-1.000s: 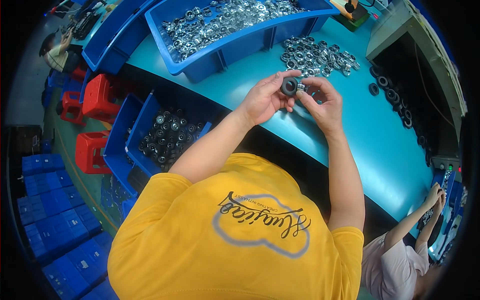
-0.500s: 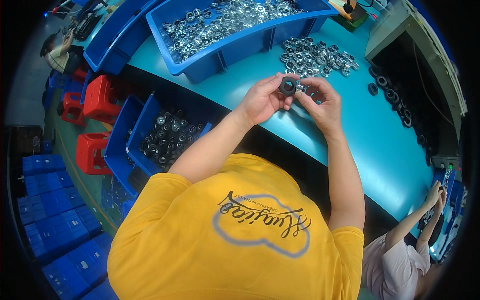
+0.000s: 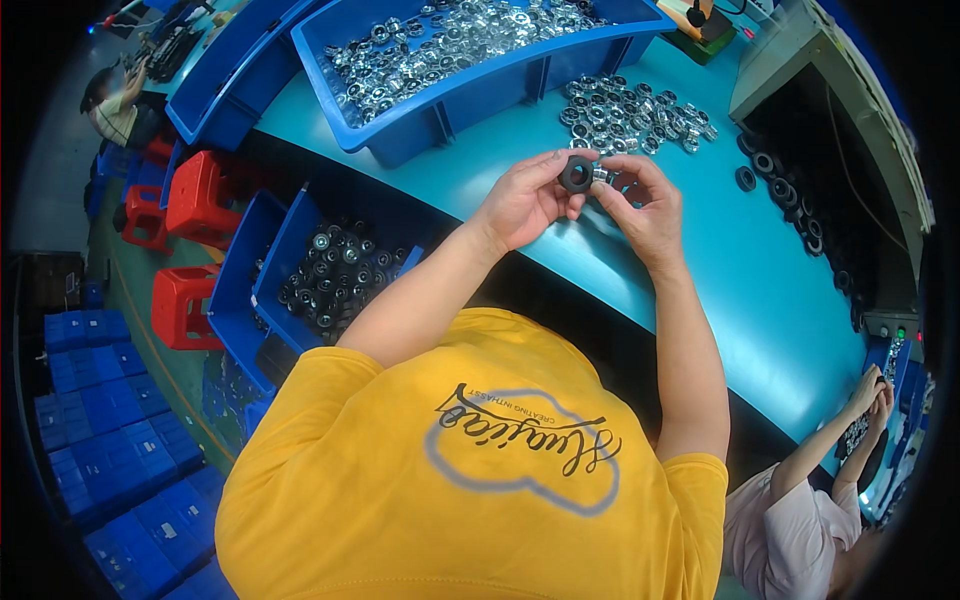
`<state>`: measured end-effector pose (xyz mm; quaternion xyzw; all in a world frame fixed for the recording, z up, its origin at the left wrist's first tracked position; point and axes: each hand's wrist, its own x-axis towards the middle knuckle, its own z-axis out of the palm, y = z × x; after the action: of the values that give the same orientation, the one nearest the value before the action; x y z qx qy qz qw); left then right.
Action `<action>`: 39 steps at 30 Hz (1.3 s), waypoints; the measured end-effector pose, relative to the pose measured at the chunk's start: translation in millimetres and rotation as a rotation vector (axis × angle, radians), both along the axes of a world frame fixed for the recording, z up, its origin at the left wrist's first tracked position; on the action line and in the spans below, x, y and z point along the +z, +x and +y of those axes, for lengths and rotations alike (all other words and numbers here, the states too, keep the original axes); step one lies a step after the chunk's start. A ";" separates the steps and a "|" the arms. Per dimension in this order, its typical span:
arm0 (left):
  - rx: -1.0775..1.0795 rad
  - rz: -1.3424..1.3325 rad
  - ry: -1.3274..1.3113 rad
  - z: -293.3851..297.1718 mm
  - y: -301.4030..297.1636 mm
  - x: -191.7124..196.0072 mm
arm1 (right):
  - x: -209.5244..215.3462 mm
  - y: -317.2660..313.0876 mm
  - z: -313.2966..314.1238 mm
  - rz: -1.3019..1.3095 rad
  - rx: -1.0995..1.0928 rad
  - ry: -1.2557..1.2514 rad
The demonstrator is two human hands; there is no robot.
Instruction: Assembling metal bearings into rubber wheel parts at a factory workstation.
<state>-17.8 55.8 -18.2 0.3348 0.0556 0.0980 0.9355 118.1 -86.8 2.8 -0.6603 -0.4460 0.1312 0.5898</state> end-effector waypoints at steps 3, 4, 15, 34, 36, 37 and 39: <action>0.006 -0.017 -0.032 1.7 -0.1 -2.4 | -3.5 1.6 -0.6 0.015 0.002 0.013; 0.010 -0.026 -0.044 2.5 -0.3 -2.9 | -3.4 1.5 -0.7 0.071 -0.003 0.026; 0.066 -0.046 -0.153 2.1 -1.3 -1.4 | 3.2 4.8 -4.8 0.303 -0.049 0.001; 0.085 -0.046 -0.132 0.7 -2.1 -2.0 | 1.5 5.3 -5.5 0.310 -0.054 -0.034; 0.087 -0.044 -0.128 1.1 -1.3 -2.2 | 2.7 4.2 -4.2 0.305 -0.052 -0.016; 0.087 -0.044 -0.127 1.2 -1.2 -2.5 | 3.1 3.7 -3.8 0.303 -0.051 -0.008; 0.065 -0.040 -0.140 1.1 -1.9 -3.7 | 2.4 3.7 -4.3 0.301 -0.053 -0.020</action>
<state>-19.7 56.9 -21.9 0.2646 0.0545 0.1308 0.9539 121.9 -91.0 5.2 -0.6506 -0.3338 0.2177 0.6464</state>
